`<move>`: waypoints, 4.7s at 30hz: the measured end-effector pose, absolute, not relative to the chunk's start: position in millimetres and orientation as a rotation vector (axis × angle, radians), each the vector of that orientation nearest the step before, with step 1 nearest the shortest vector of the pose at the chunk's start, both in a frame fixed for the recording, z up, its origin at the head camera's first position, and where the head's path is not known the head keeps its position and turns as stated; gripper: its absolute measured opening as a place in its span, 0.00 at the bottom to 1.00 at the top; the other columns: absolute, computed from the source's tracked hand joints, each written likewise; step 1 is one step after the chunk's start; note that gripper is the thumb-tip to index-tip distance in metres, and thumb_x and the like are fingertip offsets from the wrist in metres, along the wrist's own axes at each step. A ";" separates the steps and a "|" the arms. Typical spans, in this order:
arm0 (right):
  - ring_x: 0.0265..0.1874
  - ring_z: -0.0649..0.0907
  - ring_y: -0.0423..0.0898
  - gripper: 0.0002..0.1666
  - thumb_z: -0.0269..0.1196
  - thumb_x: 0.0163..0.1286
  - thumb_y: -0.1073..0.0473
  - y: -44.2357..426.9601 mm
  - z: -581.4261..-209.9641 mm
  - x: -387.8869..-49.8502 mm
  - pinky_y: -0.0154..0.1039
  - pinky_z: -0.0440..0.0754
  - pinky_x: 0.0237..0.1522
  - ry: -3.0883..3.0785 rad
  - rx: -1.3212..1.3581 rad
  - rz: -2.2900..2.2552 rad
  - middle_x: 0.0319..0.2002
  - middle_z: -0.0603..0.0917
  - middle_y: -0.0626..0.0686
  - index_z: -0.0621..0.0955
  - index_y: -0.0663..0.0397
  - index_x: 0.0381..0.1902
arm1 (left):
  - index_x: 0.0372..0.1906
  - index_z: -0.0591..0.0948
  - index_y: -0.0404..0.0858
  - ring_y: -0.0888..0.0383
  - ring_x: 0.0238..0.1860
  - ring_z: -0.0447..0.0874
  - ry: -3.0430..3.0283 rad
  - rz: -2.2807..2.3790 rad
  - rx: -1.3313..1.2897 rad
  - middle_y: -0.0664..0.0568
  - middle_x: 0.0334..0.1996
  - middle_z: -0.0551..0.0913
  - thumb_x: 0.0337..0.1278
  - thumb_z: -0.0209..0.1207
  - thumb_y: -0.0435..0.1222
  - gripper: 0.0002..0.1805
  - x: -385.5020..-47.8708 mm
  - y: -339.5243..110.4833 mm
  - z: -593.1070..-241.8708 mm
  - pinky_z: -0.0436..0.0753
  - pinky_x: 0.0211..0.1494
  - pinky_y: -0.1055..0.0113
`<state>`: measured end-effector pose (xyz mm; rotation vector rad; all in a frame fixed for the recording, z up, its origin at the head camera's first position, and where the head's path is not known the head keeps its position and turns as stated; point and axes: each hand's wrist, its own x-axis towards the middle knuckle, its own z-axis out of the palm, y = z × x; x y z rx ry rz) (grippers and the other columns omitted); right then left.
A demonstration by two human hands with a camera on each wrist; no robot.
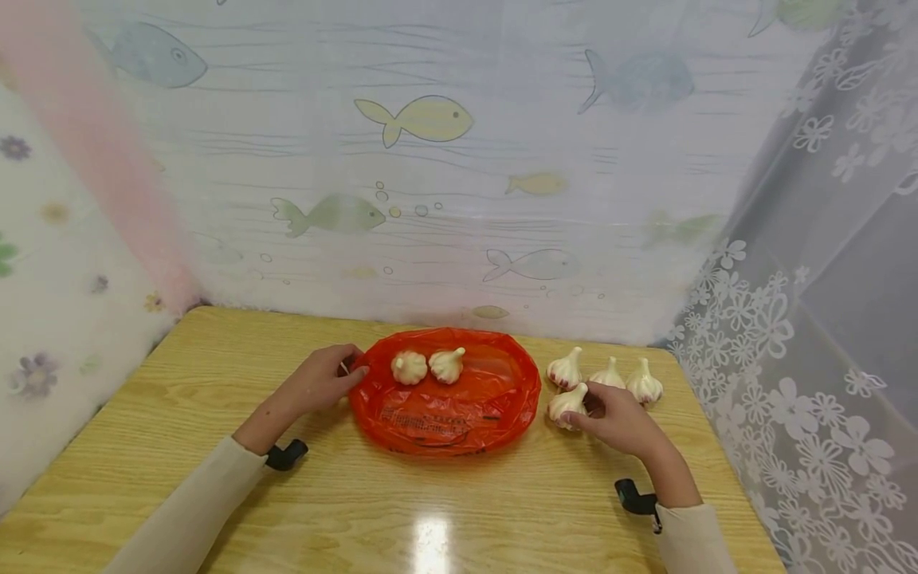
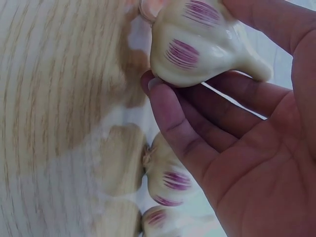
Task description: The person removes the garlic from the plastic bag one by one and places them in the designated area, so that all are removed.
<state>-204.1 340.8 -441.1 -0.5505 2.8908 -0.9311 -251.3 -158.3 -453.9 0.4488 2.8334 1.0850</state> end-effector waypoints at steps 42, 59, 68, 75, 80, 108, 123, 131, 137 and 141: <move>0.25 0.76 0.39 0.12 0.61 0.82 0.55 349.4 -427.1 -199.9 0.38 0.74 0.29 2.820 -0.602 -0.963 0.29 0.82 0.51 0.84 0.53 0.37 | 0.49 0.84 0.36 0.56 0.32 0.78 2.846 1.087 0.481 0.51 0.35 0.83 0.75 0.61 0.39 0.10 -251.4 -160.4 -454.7 0.81 0.33 0.64; 0.52 0.87 0.63 0.26 0.63 0.81 0.56 356.3 -413.1 -193.7 0.40 0.87 0.49 2.971 -0.530 -0.979 0.57 0.86 0.65 0.77 0.70 0.66 | 0.50 0.84 0.36 0.56 0.33 0.80 2.828 1.111 0.496 0.52 0.35 0.84 0.75 0.61 0.39 0.11 -251.8 -160.7 -454.3 0.82 0.33 0.63; 0.56 0.84 0.68 0.25 0.65 0.79 0.60 340.6 -401.4 -190.9 0.66 0.83 0.53 3.095 -0.657 -1.005 0.61 0.81 0.67 0.77 0.65 0.67 | 0.50 0.84 0.35 0.57 0.33 0.79 2.825 1.108 0.509 0.52 0.35 0.84 0.75 0.61 0.38 0.10 -252.0 -160.5 -454.5 0.81 0.33 0.63; 0.56 0.84 0.59 0.25 0.72 0.71 0.65 317.3 -394.0 -193.2 0.22 0.76 0.58 3.163 -0.857 -1.048 0.58 0.84 0.59 0.80 0.61 0.64 | 0.51 0.84 0.35 0.57 0.32 0.79 2.828 1.106 0.516 0.52 0.36 0.84 0.76 0.60 0.38 0.11 -251.5 -160.2 -453.2 0.81 0.34 0.63; 0.55 0.85 0.57 0.28 0.74 0.68 0.66 302.7 -390.2 -196.4 0.20 0.75 0.58 3.160 -0.931 -1.065 0.58 0.84 0.56 0.81 0.58 0.64 | 0.52 0.83 0.35 0.57 0.32 0.79 2.816 1.117 0.510 0.51 0.36 0.84 0.76 0.60 0.39 0.11 -251.9 -160.0 -453.6 0.81 0.34 0.63; 0.63 0.81 0.55 0.28 0.76 0.68 0.55 208.1 -366.0 -233.9 0.57 0.80 0.64 2.919 -1.242 -0.773 0.62 0.82 0.52 0.82 0.53 0.63 | 0.51 0.83 0.35 0.57 0.33 0.79 2.801 1.125 0.510 0.52 0.36 0.84 0.76 0.61 0.38 0.11 -250.3 -158.4 -453.2 0.82 0.35 0.63; 0.62 0.81 0.56 0.27 0.74 0.70 0.55 168.9 -362.5 -256.9 0.54 0.79 0.65 2.818 -1.268 -0.361 0.61 0.82 0.56 0.82 0.58 0.64 | 0.51 0.83 0.35 0.57 0.31 0.79 2.796 1.137 0.500 0.51 0.36 0.83 0.76 0.61 0.39 0.11 -249.2 -159.9 -452.5 0.82 0.32 0.63; 0.59 0.82 0.55 0.27 0.76 0.67 0.57 157.0 -370.0 -265.5 0.51 0.81 0.62 2.791 -1.310 -0.255 0.58 0.83 0.57 0.84 0.63 0.61 | 0.51 0.83 0.36 0.57 0.31 0.79 2.810 1.124 0.511 0.52 0.36 0.83 0.76 0.60 0.39 0.11 -249.9 -158.6 -451.8 0.81 0.33 0.63; 0.59 0.82 0.55 0.28 0.74 0.70 0.57 150.3 -376.3 -269.8 0.50 0.82 0.62 2.728 -1.212 -0.193 0.60 0.82 0.57 0.82 0.61 0.64 | 0.51 0.83 0.36 0.57 0.32 0.79 2.805 1.118 0.507 0.52 0.36 0.83 0.76 0.60 0.39 0.10 -249.9 -158.1 -452.6 0.81 0.34 0.63; 0.63 0.81 0.54 0.29 0.73 0.72 0.57 145.1 -379.3 -271.9 0.50 0.80 0.65 2.689 -1.156 -0.134 0.63 0.81 0.56 0.81 0.60 0.67 | 0.51 0.83 0.36 0.58 0.32 0.79 2.805 1.121 0.508 0.52 0.36 0.83 0.77 0.60 0.39 0.10 -249.2 -158.0 -451.8 0.81 0.34 0.63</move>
